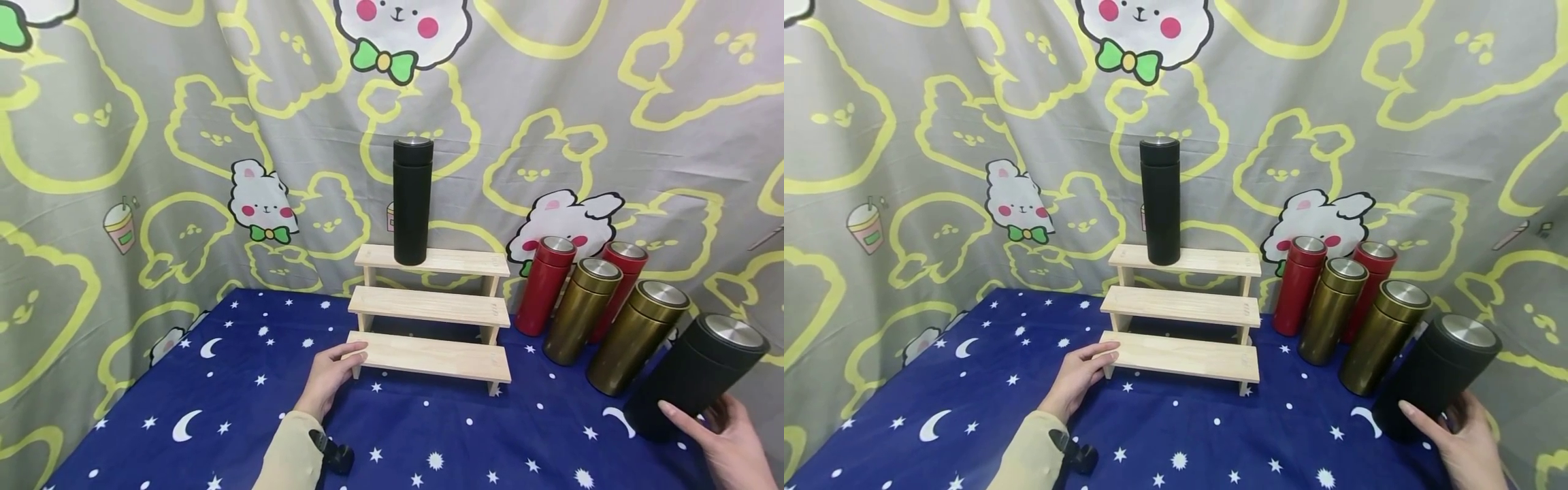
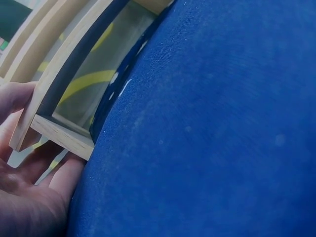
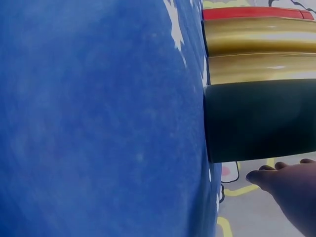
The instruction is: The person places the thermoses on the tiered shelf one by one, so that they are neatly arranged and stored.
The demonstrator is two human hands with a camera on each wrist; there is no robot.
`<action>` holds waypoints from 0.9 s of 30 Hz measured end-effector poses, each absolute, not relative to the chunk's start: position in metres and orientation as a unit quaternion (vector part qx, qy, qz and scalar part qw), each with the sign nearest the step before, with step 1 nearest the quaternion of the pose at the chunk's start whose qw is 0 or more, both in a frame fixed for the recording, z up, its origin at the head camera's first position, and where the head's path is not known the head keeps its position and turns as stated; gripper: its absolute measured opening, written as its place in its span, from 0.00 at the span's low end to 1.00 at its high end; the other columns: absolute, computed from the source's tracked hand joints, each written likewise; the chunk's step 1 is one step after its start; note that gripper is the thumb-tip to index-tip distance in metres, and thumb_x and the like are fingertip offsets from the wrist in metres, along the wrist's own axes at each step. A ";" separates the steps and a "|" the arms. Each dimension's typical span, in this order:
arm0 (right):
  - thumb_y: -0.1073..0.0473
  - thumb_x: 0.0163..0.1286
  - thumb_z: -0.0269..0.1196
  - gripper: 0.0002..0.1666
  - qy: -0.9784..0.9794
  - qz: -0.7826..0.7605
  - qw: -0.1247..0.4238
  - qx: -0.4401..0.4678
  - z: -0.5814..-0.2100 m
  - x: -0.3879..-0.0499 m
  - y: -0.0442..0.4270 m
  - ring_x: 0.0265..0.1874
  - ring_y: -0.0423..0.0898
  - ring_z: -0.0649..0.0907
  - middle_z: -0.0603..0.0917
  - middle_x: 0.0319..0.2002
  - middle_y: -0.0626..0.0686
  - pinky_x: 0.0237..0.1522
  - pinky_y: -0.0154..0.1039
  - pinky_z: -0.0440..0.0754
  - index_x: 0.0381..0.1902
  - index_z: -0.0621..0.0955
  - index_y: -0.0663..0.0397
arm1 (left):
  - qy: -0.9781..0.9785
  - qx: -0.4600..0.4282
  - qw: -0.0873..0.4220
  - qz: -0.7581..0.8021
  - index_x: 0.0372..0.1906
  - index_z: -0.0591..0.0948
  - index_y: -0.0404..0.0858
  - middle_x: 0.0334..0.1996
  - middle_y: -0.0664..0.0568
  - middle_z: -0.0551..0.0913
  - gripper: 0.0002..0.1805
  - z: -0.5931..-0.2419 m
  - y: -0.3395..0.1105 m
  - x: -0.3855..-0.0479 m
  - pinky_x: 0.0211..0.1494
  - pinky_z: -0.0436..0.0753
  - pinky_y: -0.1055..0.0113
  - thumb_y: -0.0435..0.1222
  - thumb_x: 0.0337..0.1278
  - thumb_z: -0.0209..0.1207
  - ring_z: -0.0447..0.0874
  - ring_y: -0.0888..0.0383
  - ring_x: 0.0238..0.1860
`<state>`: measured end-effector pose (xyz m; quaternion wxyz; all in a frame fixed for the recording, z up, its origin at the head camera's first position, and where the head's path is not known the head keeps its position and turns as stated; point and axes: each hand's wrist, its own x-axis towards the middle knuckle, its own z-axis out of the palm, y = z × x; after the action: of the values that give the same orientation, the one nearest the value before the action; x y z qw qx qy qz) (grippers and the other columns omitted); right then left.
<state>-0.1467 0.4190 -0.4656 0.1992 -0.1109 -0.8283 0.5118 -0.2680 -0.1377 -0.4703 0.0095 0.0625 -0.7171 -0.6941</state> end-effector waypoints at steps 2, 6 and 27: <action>0.58 0.69 0.65 0.35 -0.828 0.508 0.193 -0.134 -0.466 -0.148 0.416 0.45 0.22 0.67 0.67 0.47 0.28 0.47 0.17 0.62 0.64 0.60 0.26 | -0.717 0.064 0.011 -0.694 0.47 0.87 0.35 0.55 0.41 0.79 0.16 -0.470 -0.138 -0.268 0.42 0.78 0.66 0.35 0.51 0.71 0.80 0.55 0.41; 0.55 0.69 0.65 0.35 -0.827 0.499 0.200 -0.168 -0.463 -0.148 0.411 0.43 0.22 0.67 0.67 0.46 0.30 0.43 0.17 0.64 0.66 0.60 0.30 | -0.714 0.064 0.013 -0.697 0.47 0.87 0.34 0.55 0.41 0.79 0.16 -0.472 -0.139 -0.268 0.42 0.79 0.66 0.35 0.51 0.71 0.80 0.56 0.41; 0.72 0.58 0.71 0.30 -0.688 0.657 0.258 -0.168 -0.460 -0.140 0.412 0.35 0.20 0.78 0.80 0.35 0.26 0.34 0.17 0.71 0.49 0.76 0.34 | -0.723 0.061 0.013 -0.688 0.47 0.87 0.36 0.54 0.43 0.80 0.16 -0.468 -0.138 -0.268 0.39 0.76 0.67 0.36 0.52 0.71 0.79 0.56 0.39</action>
<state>-0.1404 0.4115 -0.4602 0.2582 -0.1682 -0.6877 0.6574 -0.2682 -0.1379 -0.4683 0.0126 0.0613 -0.7232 -0.6878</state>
